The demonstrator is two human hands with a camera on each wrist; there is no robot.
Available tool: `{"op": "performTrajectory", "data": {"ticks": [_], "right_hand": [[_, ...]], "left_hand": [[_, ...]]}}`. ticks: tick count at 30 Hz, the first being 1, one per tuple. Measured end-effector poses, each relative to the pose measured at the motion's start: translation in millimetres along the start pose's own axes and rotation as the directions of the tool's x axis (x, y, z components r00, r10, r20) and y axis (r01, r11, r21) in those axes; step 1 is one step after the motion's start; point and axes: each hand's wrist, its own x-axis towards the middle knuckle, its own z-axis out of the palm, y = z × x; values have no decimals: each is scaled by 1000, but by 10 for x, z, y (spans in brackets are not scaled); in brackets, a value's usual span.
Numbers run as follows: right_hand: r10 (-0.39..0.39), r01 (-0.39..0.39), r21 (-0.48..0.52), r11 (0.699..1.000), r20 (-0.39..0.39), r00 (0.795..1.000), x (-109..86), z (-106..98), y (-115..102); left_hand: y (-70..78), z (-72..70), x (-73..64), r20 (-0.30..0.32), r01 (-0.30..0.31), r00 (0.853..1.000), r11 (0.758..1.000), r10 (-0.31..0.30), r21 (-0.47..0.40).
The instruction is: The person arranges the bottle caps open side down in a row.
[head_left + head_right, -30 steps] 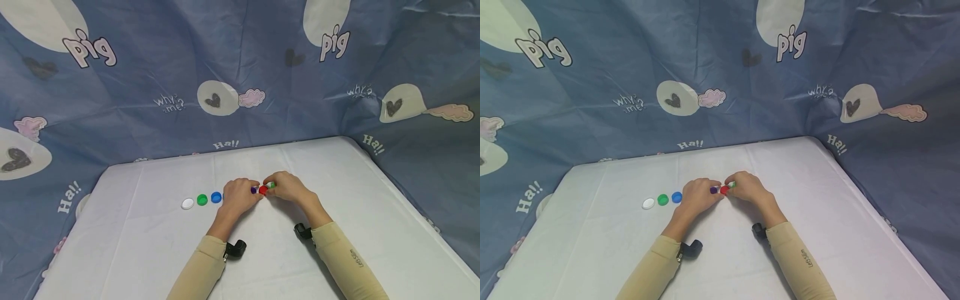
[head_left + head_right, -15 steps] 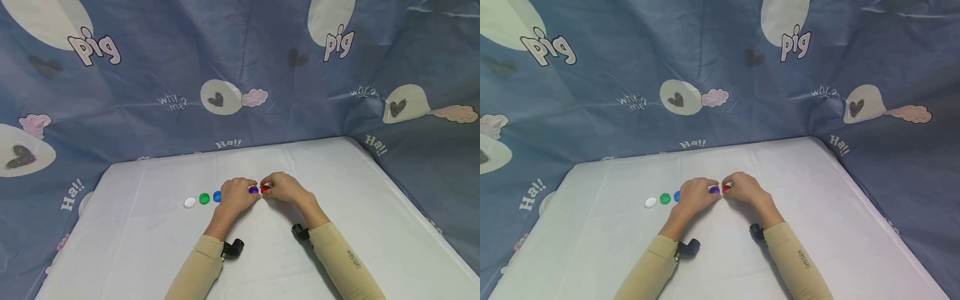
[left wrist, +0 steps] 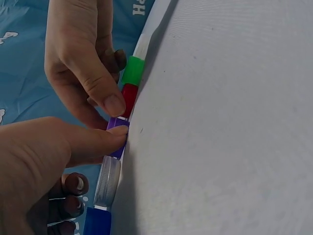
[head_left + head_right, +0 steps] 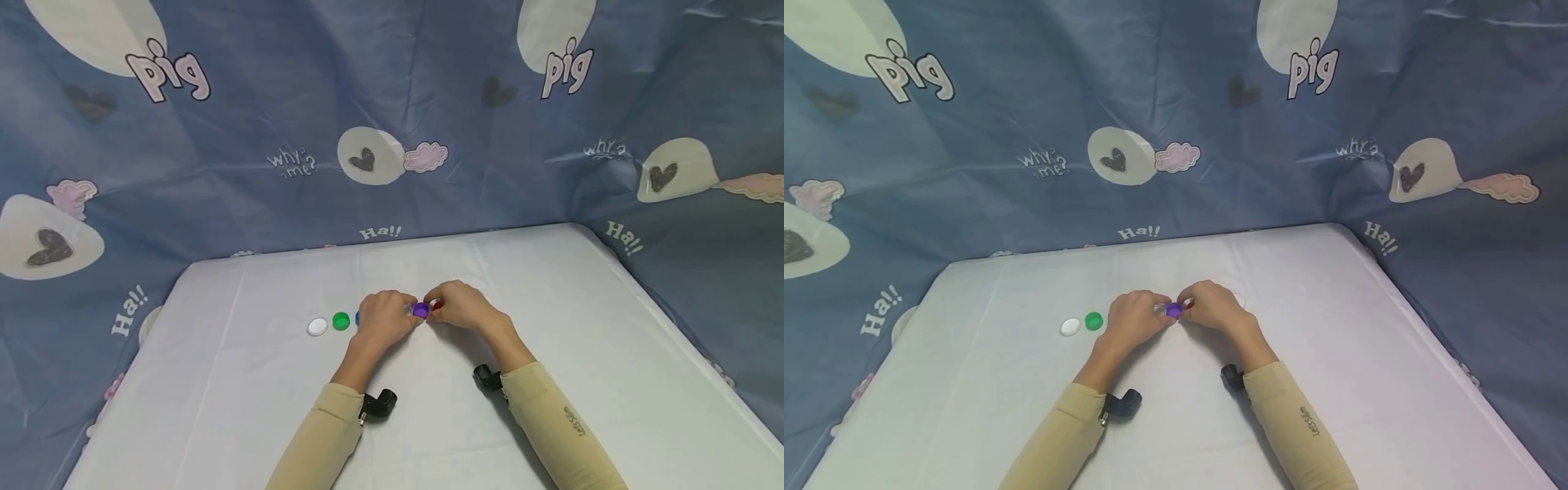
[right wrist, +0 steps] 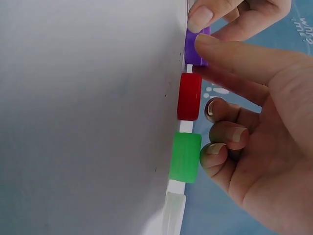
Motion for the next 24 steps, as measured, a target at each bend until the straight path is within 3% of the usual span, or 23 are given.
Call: {"op": "performTrajectory", "data": {"ticks": [12, 24], "right_hand": [[-28, 28, -30, 999, -16, 999, 38, 24, -3], [-80, 83, 60, 995, -60, 995, 6, -32, 9]], "left_hand": [[-1, 13, 2, -28, -31, 999, 999, 30, -32], [-58, -52, 29, -54, -46, 998, 998, 45, -34]]}}
